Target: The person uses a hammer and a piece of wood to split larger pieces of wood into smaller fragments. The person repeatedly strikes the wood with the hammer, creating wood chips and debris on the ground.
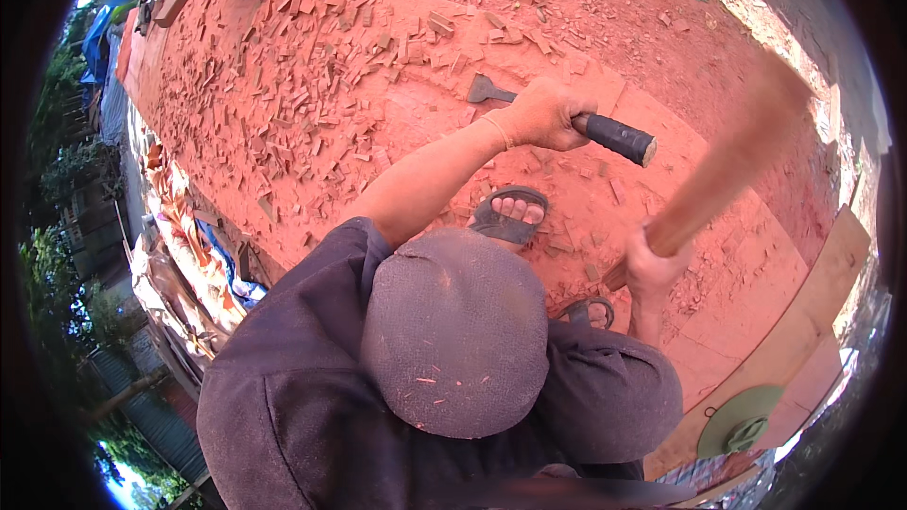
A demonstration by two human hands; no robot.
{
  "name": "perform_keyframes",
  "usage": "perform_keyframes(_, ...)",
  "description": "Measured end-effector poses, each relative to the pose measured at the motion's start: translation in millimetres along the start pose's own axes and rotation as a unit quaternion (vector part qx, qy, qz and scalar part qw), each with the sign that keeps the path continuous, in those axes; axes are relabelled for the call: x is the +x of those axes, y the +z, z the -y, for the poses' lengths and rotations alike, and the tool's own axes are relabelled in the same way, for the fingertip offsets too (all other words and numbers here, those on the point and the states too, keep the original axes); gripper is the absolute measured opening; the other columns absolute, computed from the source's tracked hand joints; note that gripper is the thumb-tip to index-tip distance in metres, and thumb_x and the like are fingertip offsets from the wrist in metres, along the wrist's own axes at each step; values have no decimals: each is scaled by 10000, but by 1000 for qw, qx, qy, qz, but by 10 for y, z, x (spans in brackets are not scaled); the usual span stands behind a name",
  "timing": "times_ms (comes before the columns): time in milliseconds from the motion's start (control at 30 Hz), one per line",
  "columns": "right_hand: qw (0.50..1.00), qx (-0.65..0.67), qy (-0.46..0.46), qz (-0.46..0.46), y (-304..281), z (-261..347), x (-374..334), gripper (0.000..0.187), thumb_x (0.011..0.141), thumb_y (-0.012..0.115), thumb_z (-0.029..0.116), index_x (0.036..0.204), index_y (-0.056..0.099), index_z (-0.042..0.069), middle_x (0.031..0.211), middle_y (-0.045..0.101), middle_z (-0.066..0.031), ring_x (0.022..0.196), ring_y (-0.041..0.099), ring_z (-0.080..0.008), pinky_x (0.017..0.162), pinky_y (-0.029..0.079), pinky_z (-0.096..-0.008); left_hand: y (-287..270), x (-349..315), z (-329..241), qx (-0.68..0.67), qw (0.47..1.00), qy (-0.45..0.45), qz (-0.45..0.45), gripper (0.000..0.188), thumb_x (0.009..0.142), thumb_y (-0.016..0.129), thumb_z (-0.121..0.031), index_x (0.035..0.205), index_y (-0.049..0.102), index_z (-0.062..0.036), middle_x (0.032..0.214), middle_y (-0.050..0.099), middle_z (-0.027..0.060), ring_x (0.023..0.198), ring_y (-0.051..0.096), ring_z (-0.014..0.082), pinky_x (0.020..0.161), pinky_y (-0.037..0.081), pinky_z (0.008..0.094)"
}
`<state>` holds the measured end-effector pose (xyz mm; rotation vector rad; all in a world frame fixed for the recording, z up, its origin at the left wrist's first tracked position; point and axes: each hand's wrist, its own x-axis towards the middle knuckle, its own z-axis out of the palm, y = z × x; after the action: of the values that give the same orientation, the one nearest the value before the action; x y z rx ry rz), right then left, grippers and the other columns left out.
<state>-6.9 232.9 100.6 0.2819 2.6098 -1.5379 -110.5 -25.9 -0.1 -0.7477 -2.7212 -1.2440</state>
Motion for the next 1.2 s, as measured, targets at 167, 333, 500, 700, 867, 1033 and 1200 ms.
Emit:
perform_keyframes(167, 987, 80, 139, -13, -162, -540, -292, 247, 799, 743, 85, 996, 621, 1, 823, 639, -41, 689, 604, -133, 611, 489, -315, 108, -30, -21, 59, 996, -4, 63, 204, 730, 754, -254, 687, 601, -127, 639, 608, 119, 635, 648, 372, 561, 493, 474)
perform_keyframes(333, 904, 398, 17, -156, -659, 220, -42, 341, 827, 698, 46, 1126, 545, -14, 900, 613, -78, 777, 620, -172, 715, 541, -357, 32, 0, 31, 34, 999, -22, 7, 190, 733, 751, -246, 691, 604, -132, 635, 604, 118, 622, 644, 362, 551, 485, 460)
perform_keyframes(500, 995, 50, -10, -85, 124, 127, 36, 248, 837, 689, 48, 1042, 560, -5, 853, 617, -61, 719, 613, -151, 659, 531, -338, 22, 54, 42, 50, 998, -34, -3, 223, 700, 746, -227, 654, 549, -134, 605, 588, 109, 599, 631, 361, 535, 477, 460)
perform_keyframes(700, 987, 103, 118, -42, -235, -589, -399, 185, 807, 723, 13, 959, 617, 15, 767, 629, -25, 663, 625, -141, 617, 507, -287, -169, 63, -39, 48, 998, -30, -22, 237, 707, 755, -231, 664, 548, -123, 592, 574, 105, 570, 623, 352, 524, 464, 453)
perform_keyframes(867, 944, 189, 148, -226, -660, -694, -760, 213, 823, 707, 25, 1001, 594, -3, 765, 624, -67, 657, 628, -154, 606, 506, -303, 73, -152, -658, -33, 994, 70, 75, 198, 704, 756, -219, 747, 581, -140, 600, 588, 91, 569, 641, 330, 514, 483, 450)
perform_keyframes(1033, 899, 170, 285, -285, -995, -712, -1131, 251, 829, 705, 41, 1039, 578, -11, 765, 618, -98, 650, 617, -187, 604, 513, -333, 953, 316, -1219, -93, 977, 157, 113, 193, 697, 742, -228, 771, 585, -144, 631, 605, 93, 596, 646, 340, 519, 486, 470)
perform_keyframes(1200, 873, 207, 284, -337, -1233, -797, -1453, 256, 837, 695, 63, 1044, 562, -7, 770, 598, -102, 640, 607, -196, 598, 518, -330, 1440, 773, -1352, -117, 976, 160, 91, 199, 725, 751, -243, 753, 583, -140, 650, 605, 89, 607, 638, 347, 526, 474, 474)
